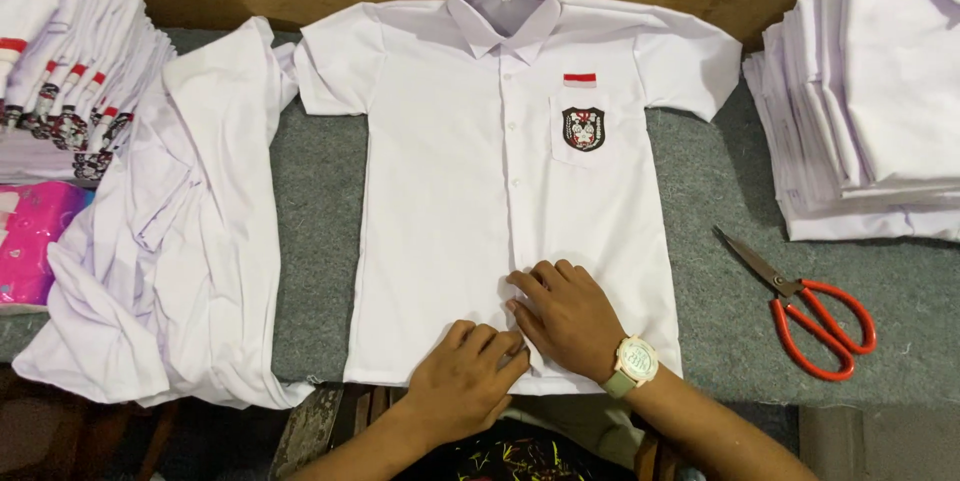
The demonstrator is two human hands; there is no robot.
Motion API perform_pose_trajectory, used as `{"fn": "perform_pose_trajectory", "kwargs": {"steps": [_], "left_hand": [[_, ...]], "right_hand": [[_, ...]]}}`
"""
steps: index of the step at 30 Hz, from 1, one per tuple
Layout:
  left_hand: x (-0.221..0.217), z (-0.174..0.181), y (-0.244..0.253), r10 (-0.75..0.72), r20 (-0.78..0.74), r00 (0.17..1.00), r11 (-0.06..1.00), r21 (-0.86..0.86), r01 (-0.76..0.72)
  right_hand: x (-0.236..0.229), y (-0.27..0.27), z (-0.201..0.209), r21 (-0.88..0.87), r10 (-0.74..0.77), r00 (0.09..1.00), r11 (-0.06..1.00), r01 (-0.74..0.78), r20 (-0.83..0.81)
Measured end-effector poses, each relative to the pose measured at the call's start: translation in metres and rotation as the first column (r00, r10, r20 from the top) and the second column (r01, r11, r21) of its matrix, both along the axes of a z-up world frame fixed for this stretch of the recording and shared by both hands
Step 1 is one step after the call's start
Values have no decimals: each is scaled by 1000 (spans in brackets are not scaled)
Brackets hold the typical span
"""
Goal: Buttoning a white school shirt and trimming loose threads with scissors
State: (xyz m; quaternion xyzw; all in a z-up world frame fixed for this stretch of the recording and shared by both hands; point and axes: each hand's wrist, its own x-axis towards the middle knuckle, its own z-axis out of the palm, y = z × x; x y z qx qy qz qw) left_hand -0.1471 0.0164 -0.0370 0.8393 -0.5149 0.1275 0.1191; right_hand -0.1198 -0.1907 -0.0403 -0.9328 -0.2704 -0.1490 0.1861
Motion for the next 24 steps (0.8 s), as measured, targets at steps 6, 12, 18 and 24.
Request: {"fn": "perform_pose_trajectory", "kwargs": {"steps": [6,12,18,24], "left_hand": [[-2,-1,1,3,-37,999,998,56,-1],[-1,6,-3,20,-94,995,997,81,-12],[4,0,0,-26,-138,990,999,40,32],[5,3,4,-124,-330,936,983,-170,70]], "right_hand": [[-1,-1,-2,44,-1,1000,999,1,-7],[0,-2,0,60,2,995,998,4,-95],[3,-7,7,299,3,952,950,94,-307],[21,-6,57,90,-190,579,903,420,-793]]}}
